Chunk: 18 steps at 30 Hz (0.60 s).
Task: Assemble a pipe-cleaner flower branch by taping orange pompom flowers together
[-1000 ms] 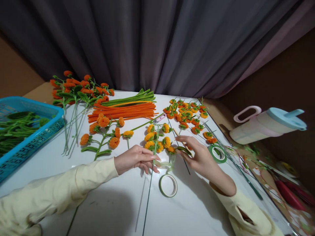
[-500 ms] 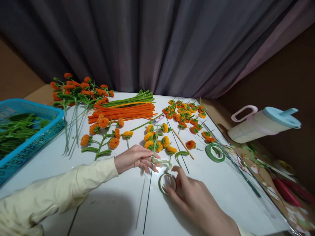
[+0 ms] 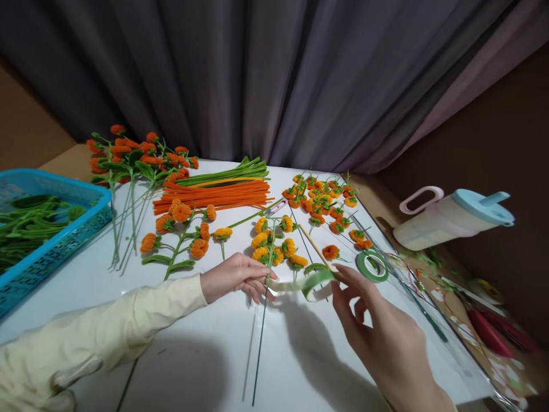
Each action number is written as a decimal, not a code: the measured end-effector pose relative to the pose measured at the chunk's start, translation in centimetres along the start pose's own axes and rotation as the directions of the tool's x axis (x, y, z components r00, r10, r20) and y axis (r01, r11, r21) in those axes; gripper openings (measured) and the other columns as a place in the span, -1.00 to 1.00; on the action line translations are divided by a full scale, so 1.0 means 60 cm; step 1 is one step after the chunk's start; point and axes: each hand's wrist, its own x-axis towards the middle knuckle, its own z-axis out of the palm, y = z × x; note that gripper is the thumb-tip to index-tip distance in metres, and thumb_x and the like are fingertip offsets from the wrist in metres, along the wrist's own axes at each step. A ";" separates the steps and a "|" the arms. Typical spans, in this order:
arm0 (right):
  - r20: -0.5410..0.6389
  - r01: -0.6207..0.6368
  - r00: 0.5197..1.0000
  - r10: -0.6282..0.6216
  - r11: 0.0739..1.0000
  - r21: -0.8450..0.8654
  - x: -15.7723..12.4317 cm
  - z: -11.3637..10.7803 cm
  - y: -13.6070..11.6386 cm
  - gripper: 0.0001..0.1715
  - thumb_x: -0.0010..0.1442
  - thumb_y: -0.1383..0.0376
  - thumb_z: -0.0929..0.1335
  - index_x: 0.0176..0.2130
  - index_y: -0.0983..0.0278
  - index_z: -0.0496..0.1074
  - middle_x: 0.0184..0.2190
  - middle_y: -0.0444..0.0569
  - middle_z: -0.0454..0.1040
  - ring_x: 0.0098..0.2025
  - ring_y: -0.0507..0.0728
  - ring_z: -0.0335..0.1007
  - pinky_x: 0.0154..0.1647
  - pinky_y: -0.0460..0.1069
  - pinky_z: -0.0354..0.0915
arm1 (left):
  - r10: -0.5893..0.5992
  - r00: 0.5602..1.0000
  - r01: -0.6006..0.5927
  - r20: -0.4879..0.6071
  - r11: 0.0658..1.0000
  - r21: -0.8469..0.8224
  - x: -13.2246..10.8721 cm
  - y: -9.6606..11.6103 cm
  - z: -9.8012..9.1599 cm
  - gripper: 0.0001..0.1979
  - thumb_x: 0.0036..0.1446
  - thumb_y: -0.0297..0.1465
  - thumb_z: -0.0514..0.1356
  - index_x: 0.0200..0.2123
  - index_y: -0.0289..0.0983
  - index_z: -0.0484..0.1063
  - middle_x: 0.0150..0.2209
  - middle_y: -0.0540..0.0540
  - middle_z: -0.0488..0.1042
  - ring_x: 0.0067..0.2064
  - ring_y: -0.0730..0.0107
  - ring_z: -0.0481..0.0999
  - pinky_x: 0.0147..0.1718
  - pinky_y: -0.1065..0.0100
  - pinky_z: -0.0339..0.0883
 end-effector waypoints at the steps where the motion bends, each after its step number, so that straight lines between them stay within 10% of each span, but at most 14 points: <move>1: -0.043 0.077 0.996 -0.078 0.997 -0.025 0.008 -0.010 -0.011 -0.70 0.23 0.38 0.20 -0.01 0.31 0.22 -0.40 0.00 0.49 -0.49 0.05 0.40 -0.49 -0.10 0.25 | -0.001 1.000 0.001 0.002 1.000 0.007 -0.001 0.000 0.001 -0.72 0.03 -0.29 0.21 -0.31 -0.42 0.51 -0.37 -0.26 0.57 -0.39 0.30 0.56 -0.53 0.44 0.35; 6: 0.092 0.564 0.822 -0.562 0.825 0.003 0.039 0.000 -0.105 -0.70 0.23 0.38 0.18 -0.08 0.31 0.37 -0.14 0.06 0.43 -0.40 0.07 0.31 -0.44 -0.04 0.28 | 0.016 0.999 -0.015 -0.033 0.999 0.034 -0.004 0.004 0.007 -0.74 0.03 -0.30 0.21 -0.33 -0.40 0.53 -0.31 -0.21 0.57 -0.31 0.28 0.55 -0.50 0.49 0.31; 8: 0.147 0.760 0.635 -0.758 0.648 0.056 0.043 0.035 -0.142 -0.77 0.16 0.41 0.22 -0.23 0.33 0.42 -0.16 0.07 0.42 -0.34 0.09 0.27 -0.50 -0.04 0.26 | 0.014 1.000 -0.014 -0.028 1.000 0.026 -0.004 0.004 0.008 -0.73 0.02 -0.30 0.21 -0.30 -0.40 0.53 -0.27 -0.23 0.57 -0.25 0.21 0.55 -0.45 0.45 0.33; 12: 0.199 0.803 0.527 -0.826 0.561 0.202 0.044 0.096 -0.178 -0.77 0.17 0.28 0.22 -0.41 0.32 0.40 -0.31 0.03 0.39 -0.30 0.09 0.19 -0.51 -0.06 0.23 | 0.035 0.999 -0.034 -0.035 0.999 0.041 -0.001 0.002 0.007 -0.72 0.04 -0.31 0.21 -0.28 -0.43 0.52 -0.27 -0.27 0.56 -0.25 0.23 0.54 -0.37 0.40 0.35; 16: 0.162 0.694 0.615 -0.772 0.628 0.352 0.037 0.081 -0.148 -0.77 0.27 0.38 0.15 -0.21 0.29 0.35 -0.04 -0.04 0.34 -0.19 0.05 0.21 -0.39 -0.08 0.23 | 0.059 0.998 -0.059 -0.027 0.998 0.007 0.002 -0.001 0.004 -0.75 0.02 -0.33 0.22 -0.31 -0.42 0.53 -0.26 -0.25 0.56 -0.26 0.29 0.53 -0.27 0.37 0.34; 18: 0.074 0.488 0.818 -0.570 0.757 0.434 0.030 0.062 -0.113 -0.76 0.24 0.40 0.14 -0.23 0.34 0.35 -0.22 0.01 0.43 -0.28 0.06 0.25 -0.33 -0.06 0.25 | 0.077 0.997 -0.077 -0.021 0.997 -0.016 0.002 -0.002 0.002 -0.76 0.02 -0.34 0.23 -0.31 -0.41 0.54 -0.25 -0.24 0.55 -0.23 0.29 0.52 -0.17 0.34 0.32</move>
